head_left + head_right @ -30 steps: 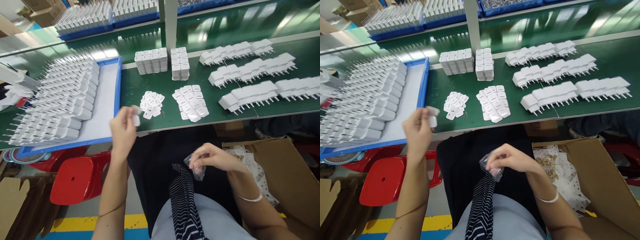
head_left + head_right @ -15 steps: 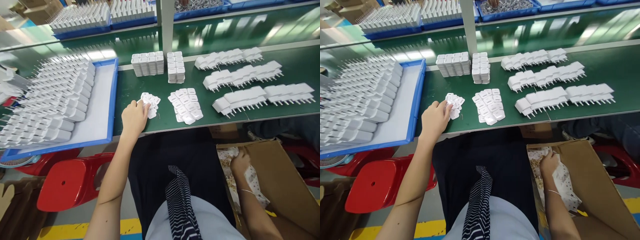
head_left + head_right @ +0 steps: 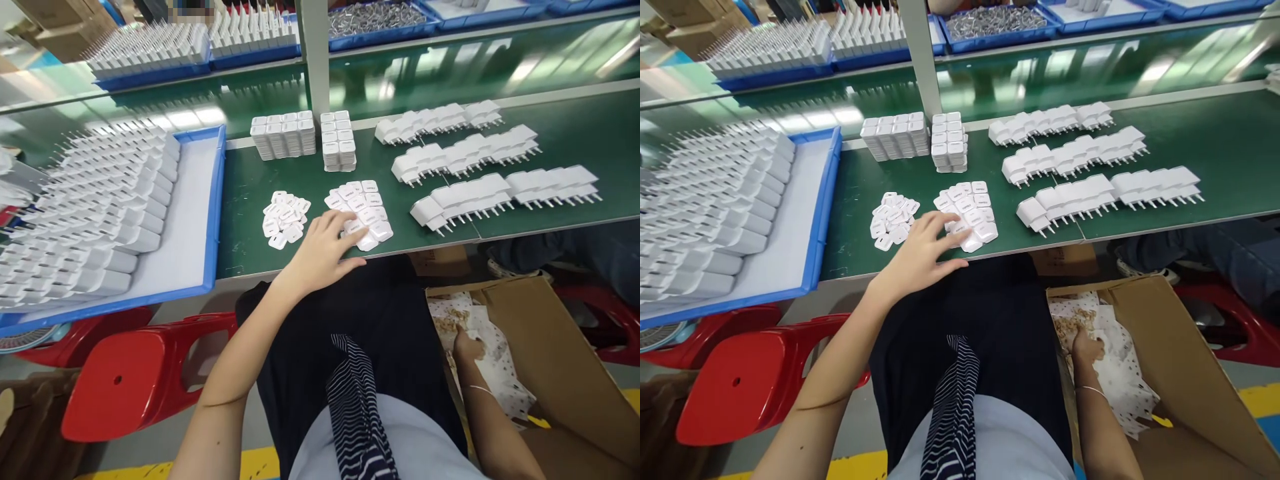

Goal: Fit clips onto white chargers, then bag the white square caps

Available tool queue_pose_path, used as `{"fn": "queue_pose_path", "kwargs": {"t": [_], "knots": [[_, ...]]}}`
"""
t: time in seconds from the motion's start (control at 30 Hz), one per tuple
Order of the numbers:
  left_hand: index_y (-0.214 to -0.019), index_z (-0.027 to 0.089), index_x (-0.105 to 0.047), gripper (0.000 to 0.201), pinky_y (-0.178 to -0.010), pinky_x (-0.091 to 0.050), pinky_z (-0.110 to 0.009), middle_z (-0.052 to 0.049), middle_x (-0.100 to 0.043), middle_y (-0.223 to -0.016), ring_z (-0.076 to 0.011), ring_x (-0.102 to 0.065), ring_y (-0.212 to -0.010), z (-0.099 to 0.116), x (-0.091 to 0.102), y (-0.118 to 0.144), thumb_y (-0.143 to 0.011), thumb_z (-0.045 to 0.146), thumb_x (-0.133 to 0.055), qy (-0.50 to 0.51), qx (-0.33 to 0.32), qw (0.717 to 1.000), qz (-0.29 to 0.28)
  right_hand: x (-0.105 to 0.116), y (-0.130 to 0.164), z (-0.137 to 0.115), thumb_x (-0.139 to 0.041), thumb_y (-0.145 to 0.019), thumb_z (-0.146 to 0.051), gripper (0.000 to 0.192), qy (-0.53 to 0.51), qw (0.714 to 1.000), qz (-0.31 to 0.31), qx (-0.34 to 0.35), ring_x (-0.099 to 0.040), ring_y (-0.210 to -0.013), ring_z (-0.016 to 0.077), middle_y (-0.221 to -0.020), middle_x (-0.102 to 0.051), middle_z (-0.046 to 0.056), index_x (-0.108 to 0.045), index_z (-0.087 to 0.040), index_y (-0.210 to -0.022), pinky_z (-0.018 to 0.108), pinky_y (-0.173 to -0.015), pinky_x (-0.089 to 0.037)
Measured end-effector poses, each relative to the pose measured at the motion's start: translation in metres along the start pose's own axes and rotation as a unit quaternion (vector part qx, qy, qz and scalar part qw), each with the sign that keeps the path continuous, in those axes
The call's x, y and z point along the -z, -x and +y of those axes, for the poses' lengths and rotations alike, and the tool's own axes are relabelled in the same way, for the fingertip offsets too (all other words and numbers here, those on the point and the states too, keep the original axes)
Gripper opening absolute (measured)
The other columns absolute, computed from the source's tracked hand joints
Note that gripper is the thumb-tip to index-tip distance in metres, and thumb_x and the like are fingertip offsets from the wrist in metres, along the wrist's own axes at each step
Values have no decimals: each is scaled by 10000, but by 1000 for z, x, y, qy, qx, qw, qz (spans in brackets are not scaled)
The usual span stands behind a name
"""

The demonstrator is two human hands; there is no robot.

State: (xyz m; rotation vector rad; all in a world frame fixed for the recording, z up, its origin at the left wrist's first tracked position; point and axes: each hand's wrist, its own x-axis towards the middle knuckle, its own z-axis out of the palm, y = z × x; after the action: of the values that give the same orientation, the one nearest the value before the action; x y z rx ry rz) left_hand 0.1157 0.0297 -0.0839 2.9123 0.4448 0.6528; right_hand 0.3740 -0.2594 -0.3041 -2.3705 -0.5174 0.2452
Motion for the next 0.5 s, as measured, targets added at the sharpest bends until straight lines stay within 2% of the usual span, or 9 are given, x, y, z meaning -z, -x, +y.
{"fn": "queue_pose_path", "kwargs": {"t": [0.1, 0.17, 0.27, 0.33, 0.37, 0.4, 0.43, 0.47, 0.5], "knots": [[-1176, 200, -634, 258, -976, -420, -453, -120, -616, -1290, -288, -527, -1226, 9, -13, 4, -927, 250, -590, -4, -46, 999, 11, -5, -20, -3, -553, -927, -372, 381, -55, 985, 149, -67, -545, -1147, 355, -1205, -561, 181, -536, -111, -1204, 610, -926, -462], [-1109, 203, -655, 198, -949, -443, -417, -89, -677, -1195, -238, -595, -1142, 12, -16, 10, -944, 180, -547, 10, -54, 998, 41, -10, -27, -17, -550, -887, -383, 399, -99, 972, 202, -69, -520, -1173, 374, -1176, -552, 195, -512, -108, -1174, 623, -969, -421], [-1085, 200, -660, 202, -960, -471, -397, -65, -724, -1101, -201, -649, -1079, 16, -11, 21, -942, 133, -534, 47, -57, 994, 80, -15, -18, -59, -557, -850, -413, 384, -167, 961, 221, -21, -572, -1096, 300, -1130, -577, 155, -523, -138, -1117, 501, -949, -475], [-1094, 190, -658, 230, -1002, -476, -402, -67, -733, -1096, -196, -659, -1106, 21, -5, 30, -924, 89, -540, 80, -56, 990, 103, -13, 2, -100, -557, -853, -466, 350, -208, 958, 196, 13, -614, -962, 245, -1029, -611, 110, -566, -164, -1029, 428, -882, -511], [-1099, 185, -657, 244, -1025, -474, -408, -71, -734, -1103, -198, -656, -1129, 24, -3, 35, -915, 71, -545, 98, -54, 987, 115, -10, 15, -122, -572, -849, -504, 347, -237, 959, 155, 33, -628, -861, 219, -927, -628, 80, -596, -177, -965, 387, -808, -532], [-1103, 180, -657, 253, -1043, -471, -414, -78, -733, -1111, -200, -653, -1147, 28, -1, 40, -906, 60, -552, 118, -52, 983, 127, -5, 28, -145, -571, -860, -529, 360, -314, 948, 33, 49, -629, -792, 206, -848, -634, 65, -624, -181, -937, 365, -754, -536], [-1109, 173, -656, 258, -1057, -470, -420, -87, -731, -1120, -202, -650, -1159, 33, -1, 46, -900, 56, -561, 138, -49, 980, 137, -1, 41, -167, -535, -881, -568, 408, -387, 912, -125, 50, -639, -771, 206, -828, -655, 71, -654, -183, -949, 355, -723, -539], [-1118, 167, -654, 262, -1065, -470, -422, -94, -730, -1129, -204, -647, -1169, 39, -1, 53, -895, 57, -570, 153, -46, 977, 143, 4, 53, -188, -462, -903, -621, 496, -439, 853, -281, 28, -658, -796, 219, -867, -685, 92, -678, -182, -979, 359, -714, -546], [-1129, 164, -652, 269, -1066, -473, -421, -99, -728, -1138, -205, -645, -1173, 45, -1, 59, -891, 62, -578, 162, -45, 975, 145, 8, 62, -205, -399, -906, -677, 587, -472, 792, -387, -9, -673, -818, 234, -904, -708, 110, -695, -179, -1000, 370, -713, -553]]}}
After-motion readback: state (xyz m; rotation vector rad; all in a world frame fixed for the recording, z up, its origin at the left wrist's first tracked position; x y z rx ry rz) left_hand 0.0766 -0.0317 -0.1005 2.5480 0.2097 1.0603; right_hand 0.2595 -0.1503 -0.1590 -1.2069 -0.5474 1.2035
